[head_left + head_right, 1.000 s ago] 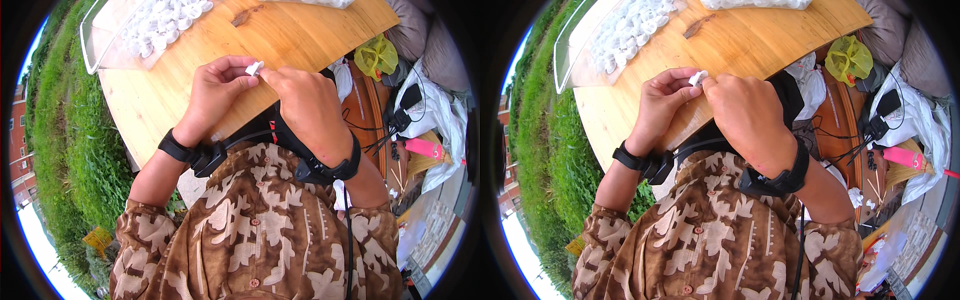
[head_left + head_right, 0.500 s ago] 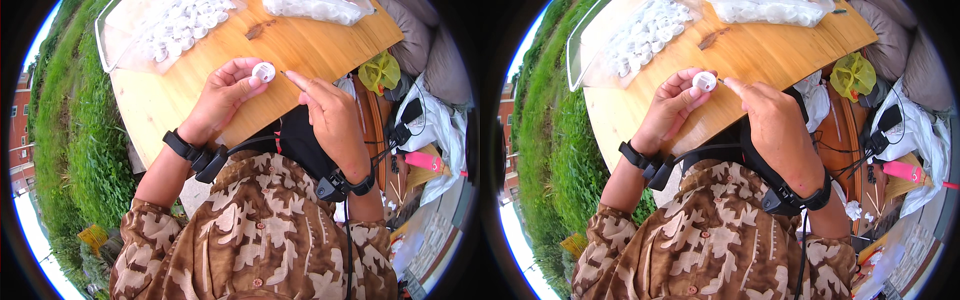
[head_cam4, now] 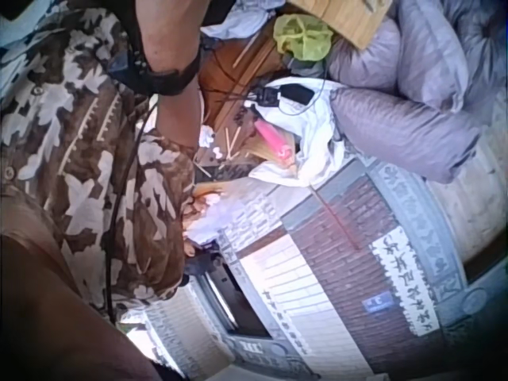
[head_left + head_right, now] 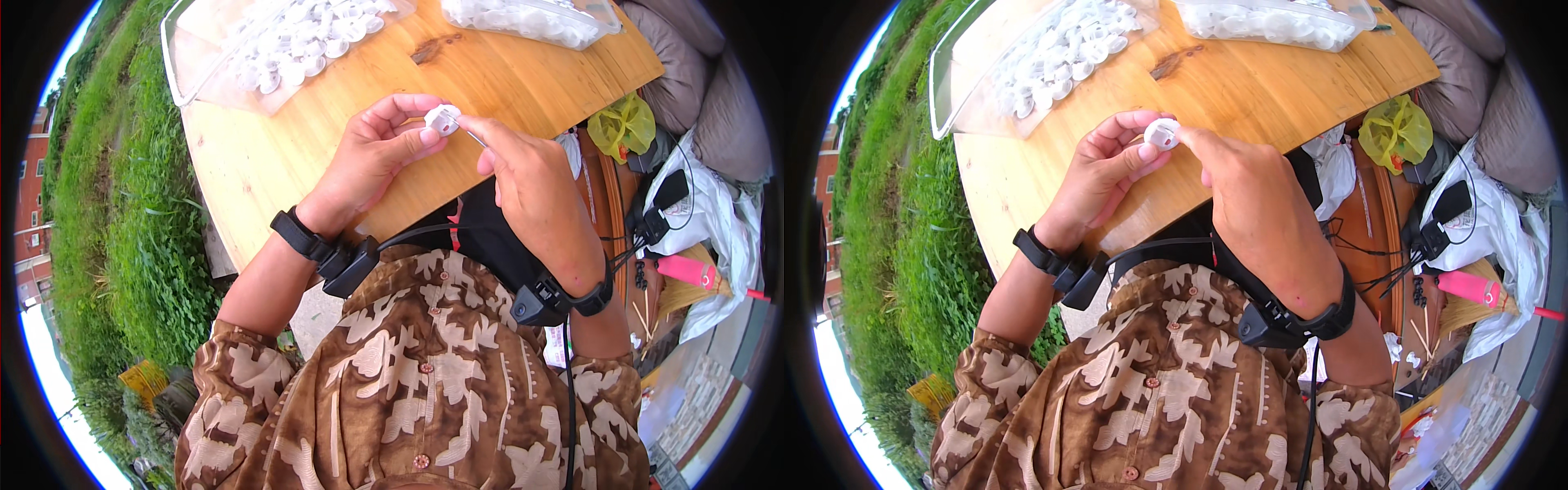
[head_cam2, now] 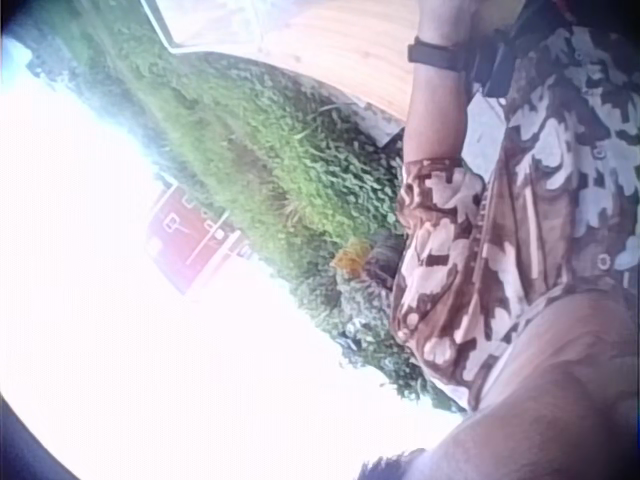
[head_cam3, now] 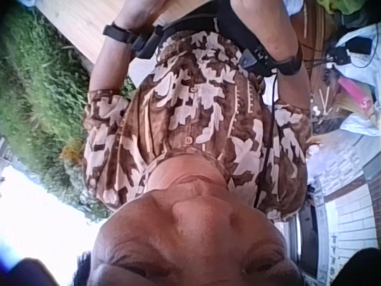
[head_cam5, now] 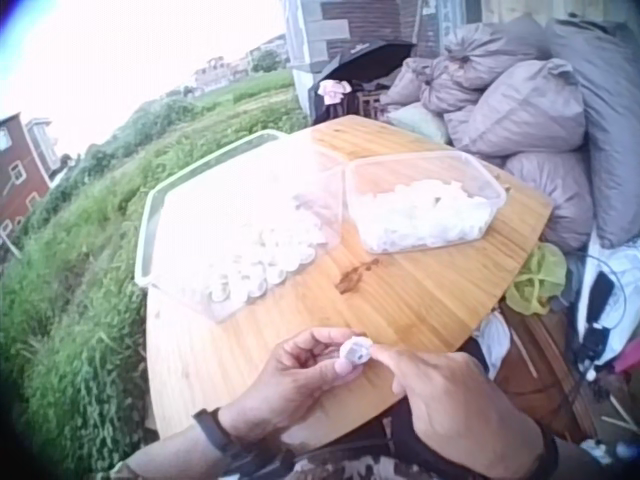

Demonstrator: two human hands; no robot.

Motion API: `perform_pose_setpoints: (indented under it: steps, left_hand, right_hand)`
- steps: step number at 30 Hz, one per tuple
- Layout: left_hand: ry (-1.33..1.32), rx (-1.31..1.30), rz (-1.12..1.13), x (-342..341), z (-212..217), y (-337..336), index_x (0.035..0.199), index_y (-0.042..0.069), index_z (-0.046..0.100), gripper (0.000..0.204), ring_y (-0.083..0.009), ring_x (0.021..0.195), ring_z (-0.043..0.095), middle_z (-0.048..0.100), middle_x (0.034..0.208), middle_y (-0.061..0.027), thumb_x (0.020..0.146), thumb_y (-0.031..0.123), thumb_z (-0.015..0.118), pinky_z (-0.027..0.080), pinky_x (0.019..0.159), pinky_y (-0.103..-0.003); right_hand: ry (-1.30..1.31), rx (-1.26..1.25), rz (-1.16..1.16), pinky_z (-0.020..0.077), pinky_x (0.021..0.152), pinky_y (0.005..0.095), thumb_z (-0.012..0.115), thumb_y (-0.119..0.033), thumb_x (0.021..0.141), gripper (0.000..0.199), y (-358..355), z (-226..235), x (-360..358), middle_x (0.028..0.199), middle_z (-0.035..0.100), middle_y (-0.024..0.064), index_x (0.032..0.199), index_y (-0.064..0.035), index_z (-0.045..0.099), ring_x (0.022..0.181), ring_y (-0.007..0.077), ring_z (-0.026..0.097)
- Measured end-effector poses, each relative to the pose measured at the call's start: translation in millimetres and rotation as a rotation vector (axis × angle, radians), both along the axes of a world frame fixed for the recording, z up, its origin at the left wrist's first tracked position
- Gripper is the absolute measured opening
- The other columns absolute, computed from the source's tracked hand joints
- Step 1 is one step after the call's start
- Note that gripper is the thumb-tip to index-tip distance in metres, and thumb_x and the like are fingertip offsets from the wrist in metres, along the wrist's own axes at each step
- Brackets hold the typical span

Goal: Inserting a thin metal wire or component into small white plastic circular parts.

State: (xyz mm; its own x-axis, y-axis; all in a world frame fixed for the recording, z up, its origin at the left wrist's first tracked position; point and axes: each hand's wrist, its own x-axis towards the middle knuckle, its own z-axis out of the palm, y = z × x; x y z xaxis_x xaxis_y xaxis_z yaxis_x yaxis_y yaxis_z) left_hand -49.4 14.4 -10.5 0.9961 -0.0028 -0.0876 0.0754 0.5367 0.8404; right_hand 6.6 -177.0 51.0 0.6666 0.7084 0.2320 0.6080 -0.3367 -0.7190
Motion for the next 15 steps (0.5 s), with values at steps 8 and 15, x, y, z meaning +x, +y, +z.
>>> perform_pose_setpoints:
  steps: [8, 15]
  left_hand:
    - [-0.026, 0.092, 0.019, -1.1, -0.9, -1.0, 0.119, 0.004, 0.055, 0.031, -0.0154, 0.109, 0.058, 0.06, 0.119, -0.0079, 0.089, 0.001, 0.061, 0.049, 0.095, -0.029]
    - [-0.014, 0.069, 0.075, -1.0, 1.4, -5.0, 0.114, 0.002, 0.057, 0.03, -0.0124, 0.099, 0.062, 0.066, 0.107, -0.0083, 0.085, 0.002, 0.066, 0.05, 0.088, -0.025]
  right_hand:
    - [0.061, -0.041, -0.003, 0.0428, 0.05, 0.0308, 0.039, 0.008, 0.082, 0.043, 0.3, -1.0, 0.6, 0.066, 0.057, 0.0113, 0.119, -0.0043, 0.057, 0.05, 0.0181, 0.053]
    - [0.109, -0.098, -0.014, 0.046, 0.063, 0.0419, 0.042, 0.006, 0.08, 0.031, 3.3, 6.2, 0.0, 0.072, 0.059, 0.0201, 0.107, 0.003, 0.058, 0.07, 0.0372, 0.059]
